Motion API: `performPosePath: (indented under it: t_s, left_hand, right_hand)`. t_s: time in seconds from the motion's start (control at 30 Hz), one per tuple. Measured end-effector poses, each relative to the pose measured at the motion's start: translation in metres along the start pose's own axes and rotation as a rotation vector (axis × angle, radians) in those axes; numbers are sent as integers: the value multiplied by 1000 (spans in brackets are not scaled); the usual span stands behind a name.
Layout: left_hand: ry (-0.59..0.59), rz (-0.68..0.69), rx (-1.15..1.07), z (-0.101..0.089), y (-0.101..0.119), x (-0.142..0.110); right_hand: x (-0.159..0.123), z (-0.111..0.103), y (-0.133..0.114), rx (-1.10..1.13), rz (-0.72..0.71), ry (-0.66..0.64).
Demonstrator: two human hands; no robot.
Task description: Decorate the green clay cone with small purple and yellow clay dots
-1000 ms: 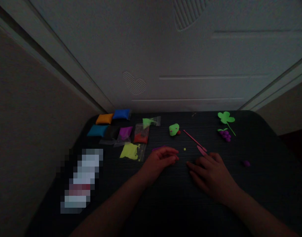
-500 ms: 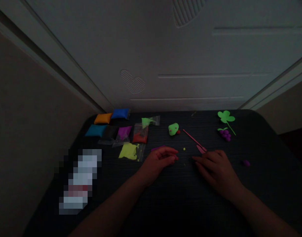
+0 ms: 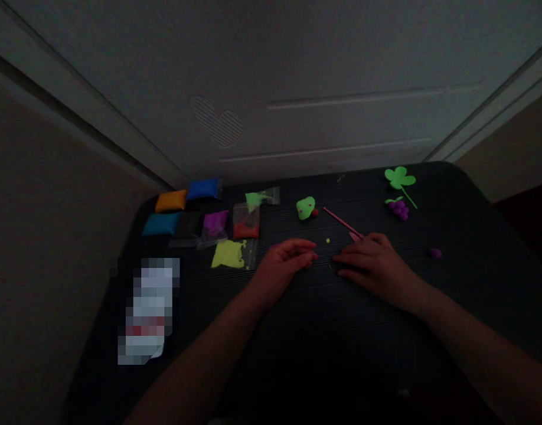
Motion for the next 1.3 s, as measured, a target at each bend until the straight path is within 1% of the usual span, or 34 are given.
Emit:
performPosePath:
  t_s: [0.13,0.23,0.33,0.47,0.53,0.6,0.73,0.83,0.97,1.1,1.2,1.3]
  left_hand:
    - [-13,17,-21,1,-3,1]
    - [-18,33,-31,1,-4,2]
    - [-22,49,-30,1,-4,1]
    - [-31,68,-16,1,-3,1]
    - [-33,74,-9,1,-2,0]
    - [-34,77,-4,1,-3,0]
    - [-34,77,-6,2,-3,0]
    - [-33,74,-12,2,-3,0]
    - [-33,66,-29,3,-3,1]
    - [-32,58,-44,4,-3,0]
    - [-27,47,-55,4,-2,0]
    - [-20,29,-62,3,-3,0]
  right_hand:
    - [4,2,-1,11,1,-34]
    - [2,0,1,-1,7,-34]
    - [-5,-12,10,-42,59,30]
    - [-9,-36,27,-103,138,119]
    - [-5,-44,30,-95,145,125]
    - [2,-45,26,-44,142,132]
    - [13,-35,10,4,137,194]
    - [11,-21,3,-9,117,200]
    - [5,-8,2,-6,51,129]
    - [5,0,0,8,-5,47]
    - [6,4,-2,18,-18,0]
    - [6,2,-2,23,-5,-9]
Point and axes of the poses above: each hand's wrist, its own x-axis towards the middle knuckle, its own z-axis out of the palm, y = z × x, the point moved 4 cm from there along x, towards the middle knuckle, and after that the axes turned 4 degrees about -z, right-handed, at the moved point
